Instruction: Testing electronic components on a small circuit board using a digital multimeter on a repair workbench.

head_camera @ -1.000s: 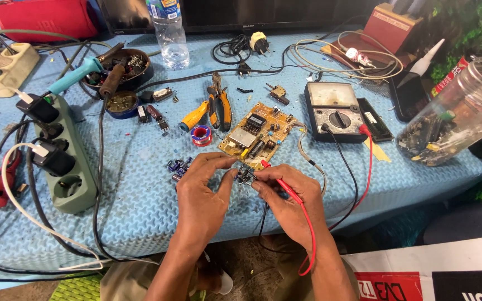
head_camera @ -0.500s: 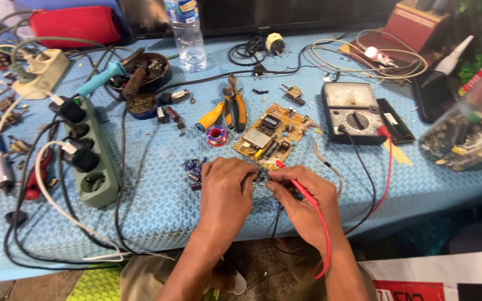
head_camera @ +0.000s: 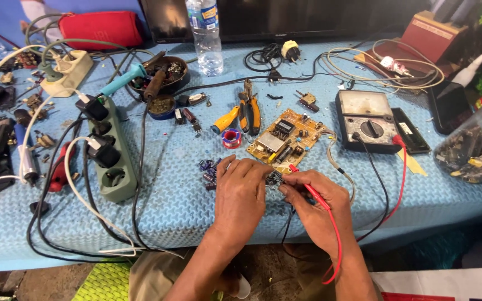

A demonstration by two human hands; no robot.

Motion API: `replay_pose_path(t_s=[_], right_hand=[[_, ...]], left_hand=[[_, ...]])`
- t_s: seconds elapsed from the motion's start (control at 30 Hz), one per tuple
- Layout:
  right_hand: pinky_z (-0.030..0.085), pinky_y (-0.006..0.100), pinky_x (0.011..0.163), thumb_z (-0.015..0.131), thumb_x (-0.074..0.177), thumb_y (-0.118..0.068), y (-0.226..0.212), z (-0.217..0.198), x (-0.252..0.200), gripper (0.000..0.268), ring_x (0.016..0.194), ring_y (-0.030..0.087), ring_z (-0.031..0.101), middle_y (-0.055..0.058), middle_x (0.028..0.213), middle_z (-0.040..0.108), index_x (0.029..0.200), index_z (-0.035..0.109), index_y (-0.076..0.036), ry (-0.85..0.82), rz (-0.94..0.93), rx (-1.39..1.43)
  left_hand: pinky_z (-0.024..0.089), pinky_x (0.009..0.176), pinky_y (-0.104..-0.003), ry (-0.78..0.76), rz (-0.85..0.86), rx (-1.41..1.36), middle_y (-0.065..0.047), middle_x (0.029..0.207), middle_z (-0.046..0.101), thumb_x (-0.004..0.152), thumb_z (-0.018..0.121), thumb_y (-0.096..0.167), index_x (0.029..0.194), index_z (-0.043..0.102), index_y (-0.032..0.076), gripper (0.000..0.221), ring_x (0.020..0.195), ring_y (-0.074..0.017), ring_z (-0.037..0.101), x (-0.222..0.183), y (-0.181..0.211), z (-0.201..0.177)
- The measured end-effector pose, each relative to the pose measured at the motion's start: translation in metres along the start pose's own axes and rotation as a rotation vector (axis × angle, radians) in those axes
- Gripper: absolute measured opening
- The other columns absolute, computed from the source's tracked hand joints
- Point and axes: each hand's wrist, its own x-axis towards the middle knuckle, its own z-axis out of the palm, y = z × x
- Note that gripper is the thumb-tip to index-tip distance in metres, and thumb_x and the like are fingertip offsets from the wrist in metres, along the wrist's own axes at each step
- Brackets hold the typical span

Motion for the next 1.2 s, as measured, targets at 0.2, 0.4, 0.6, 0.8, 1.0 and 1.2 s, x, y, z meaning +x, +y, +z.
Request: replay_pose_path(t_s=[0.2, 0.4, 0.6, 0.8, 1.0, 1.2], right_hand=[[0.065, 0.026, 0.065, 0.079, 0.087, -0.003, -0.003, 0.003, -0.001, 0.014, 0.071, 0.015, 0.072, 0.008, 0.088, 0.076, 0.1, 0.08, -0.005, 0.019, 0.077, 0.058], [0.065, 0.024, 0.064, 0.08, 0.086, -0.003, 0.002, 0.004, -0.002, 0.013, 0.073, 0.014, 0.071, 0.007, 0.089, 0.075, 0.099, 0.08, -0.005, 0.031, 0.065, 0.065], [0.066, 0.025, 0.064, 0.079, 0.087, -0.006, 0.002, 0.004, -0.002, 0.015, 0.078, 0.015, 0.073, 0.009, 0.093, 0.077, 0.102, 0.079, -0.004, 0.025, 0.038, 0.056], [0.07, 0.029, 0.072, 0.078, 0.087, -0.007, -0.001, 0.002, -0.003, 0.019, 0.082, 0.019, 0.077, 0.01, 0.097, 0.078, 0.106, 0.078, -0.005, -0.003, 0.088, 0.058], [0.066, 0.028, 0.068, 0.079, 0.087, -0.007, -0.003, 0.003, -0.002, 0.015, 0.075, 0.017, 0.075, 0.008, 0.092, 0.078, 0.102, 0.08, -0.005, 0.016, 0.082, 0.023], [0.067, 0.026, 0.067, 0.08, 0.086, -0.006, -0.001, 0.003, -0.002, 0.017, 0.075, 0.016, 0.076, 0.009, 0.094, 0.079, 0.102, 0.08, -0.004, 0.024, 0.06, 0.039]], left_hand=[[0.046, 0.106, -0.047, 0.144, -0.058, -0.134, -0.005, 0.099, 0.08, 0.09, 0.075, -0.001, 0.104, 0.079, 0.01, 0.018, 0.095, -0.0197, 0.073, 0.004, -0.011, -0.014], [0.068, 0.082, -0.027, -0.022, -0.229, -0.263, -0.015, 0.101, 0.077, 0.09, 0.072, -0.006, 0.105, 0.075, 0.001, 0.018, 0.092, -0.0229, 0.076, 0.016, -0.051, -0.065], [0.062, 0.076, -0.045, -0.118, -0.378, -0.186, -0.009, 0.108, 0.076, 0.096, 0.071, 0.012, 0.112, 0.075, 0.009, 0.017, 0.1, -0.0282, 0.074, 0.005, -0.093, -0.071], [0.059, 0.081, -0.047, -0.042, -0.36, -0.08, -0.008, 0.104, 0.077, 0.098, 0.069, 0.015, 0.109, 0.076, 0.009, 0.015, 0.094, -0.0282, 0.074, 0.023, -0.112, -0.078], [0.058, 0.097, -0.066, -0.27, -0.431, 0.058, -0.018, 0.127, 0.064, 0.099, 0.058, 0.002, 0.126, 0.067, 0.007, 0.028, 0.113, -0.0452, 0.061, 0.042, -0.152, -0.061], [0.054, 0.088, -0.058, -0.307, -0.326, 0.099, -0.016, 0.113, 0.072, 0.093, 0.061, 0.002, 0.114, 0.075, 0.003, 0.025, 0.11, -0.0402, 0.063, 0.047, -0.174, -0.031]])
